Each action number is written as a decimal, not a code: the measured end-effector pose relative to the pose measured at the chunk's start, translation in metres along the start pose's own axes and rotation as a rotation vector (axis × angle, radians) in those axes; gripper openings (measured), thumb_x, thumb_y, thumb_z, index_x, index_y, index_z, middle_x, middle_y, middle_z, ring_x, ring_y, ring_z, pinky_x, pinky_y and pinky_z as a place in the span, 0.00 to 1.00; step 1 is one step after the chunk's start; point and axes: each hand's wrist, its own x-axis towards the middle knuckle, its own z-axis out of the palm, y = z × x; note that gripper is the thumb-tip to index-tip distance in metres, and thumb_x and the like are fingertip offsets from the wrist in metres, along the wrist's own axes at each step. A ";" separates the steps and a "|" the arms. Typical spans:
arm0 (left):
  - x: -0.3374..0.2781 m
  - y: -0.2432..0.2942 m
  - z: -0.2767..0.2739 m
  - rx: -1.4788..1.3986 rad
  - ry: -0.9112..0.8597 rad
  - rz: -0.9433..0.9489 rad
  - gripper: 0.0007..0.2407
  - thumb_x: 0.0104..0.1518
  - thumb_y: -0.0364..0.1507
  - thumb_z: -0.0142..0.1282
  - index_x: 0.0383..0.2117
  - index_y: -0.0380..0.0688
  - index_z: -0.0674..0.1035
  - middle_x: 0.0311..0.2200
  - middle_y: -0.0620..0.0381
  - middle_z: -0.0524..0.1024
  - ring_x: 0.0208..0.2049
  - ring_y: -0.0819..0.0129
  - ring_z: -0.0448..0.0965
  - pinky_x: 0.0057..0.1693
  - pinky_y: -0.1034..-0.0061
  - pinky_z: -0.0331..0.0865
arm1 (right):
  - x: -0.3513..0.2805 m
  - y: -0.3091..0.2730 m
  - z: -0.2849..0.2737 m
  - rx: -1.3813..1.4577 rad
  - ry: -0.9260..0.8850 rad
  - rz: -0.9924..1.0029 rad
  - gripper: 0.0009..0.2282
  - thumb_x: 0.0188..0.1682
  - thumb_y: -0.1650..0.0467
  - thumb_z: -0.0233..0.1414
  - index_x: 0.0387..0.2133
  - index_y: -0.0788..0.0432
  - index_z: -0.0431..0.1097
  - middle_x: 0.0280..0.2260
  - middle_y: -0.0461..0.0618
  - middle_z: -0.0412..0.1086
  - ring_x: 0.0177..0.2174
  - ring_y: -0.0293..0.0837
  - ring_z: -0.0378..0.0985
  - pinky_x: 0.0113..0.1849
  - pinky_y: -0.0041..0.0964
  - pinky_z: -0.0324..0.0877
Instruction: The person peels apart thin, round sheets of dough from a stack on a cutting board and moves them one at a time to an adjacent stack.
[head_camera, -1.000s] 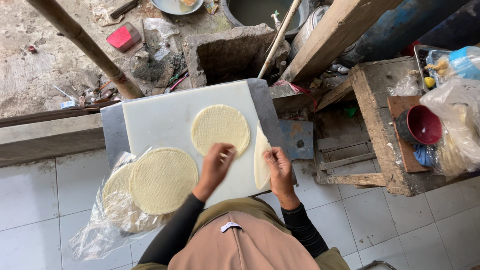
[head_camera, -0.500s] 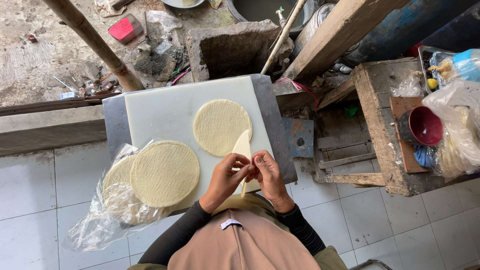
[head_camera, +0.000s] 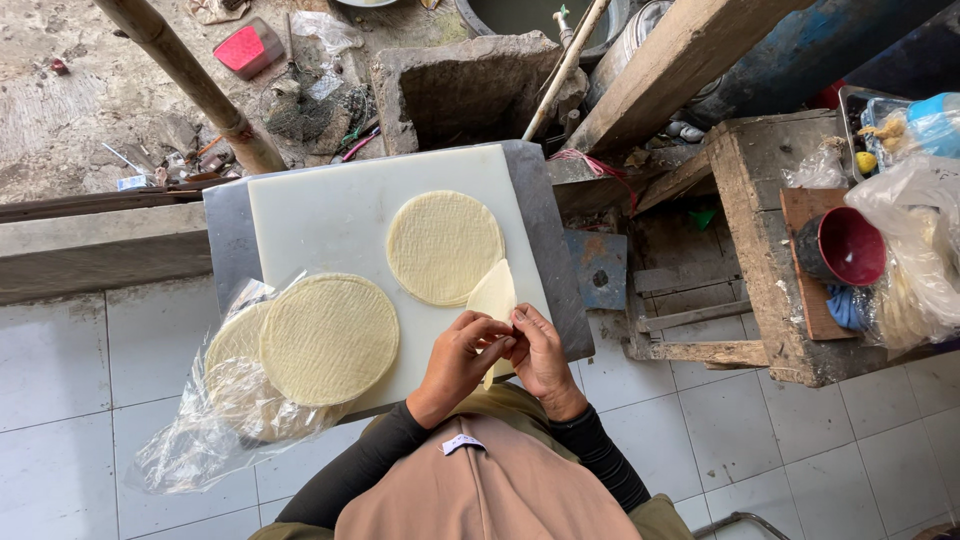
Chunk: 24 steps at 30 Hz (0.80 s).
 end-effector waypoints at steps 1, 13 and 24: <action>-0.001 -0.001 0.000 -0.014 -0.001 -0.006 0.07 0.56 0.25 0.62 0.40 0.43 0.84 0.38 0.55 0.79 0.36 0.66 0.85 0.44 0.75 0.80 | 0.000 0.000 0.000 -0.008 -0.010 -0.003 0.04 0.58 0.70 0.47 0.37 0.58 0.67 0.31 0.42 0.70 0.29 0.34 0.73 0.34 0.31 0.73; -0.007 -0.019 -0.005 -0.429 0.046 -0.326 0.08 0.63 0.28 0.55 0.41 0.34 0.80 0.33 0.54 0.83 0.34 0.75 0.83 0.44 0.81 0.79 | -0.004 0.004 0.004 -0.273 -0.105 -0.043 0.06 0.59 0.69 0.48 0.39 0.60 0.68 0.31 0.45 0.70 0.29 0.35 0.73 0.35 0.33 0.74; -0.013 -0.015 -0.010 -0.348 0.036 -0.367 0.06 0.60 0.27 0.59 0.34 0.33 0.81 0.26 0.57 0.82 0.28 0.80 0.79 0.36 0.83 0.74 | -0.003 0.009 0.000 -0.392 -0.089 -0.009 0.07 0.58 0.69 0.49 0.35 0.61 0.69 0.27 0.44 0.69 0.27 0.33 0.70 0.31 0.29 0.70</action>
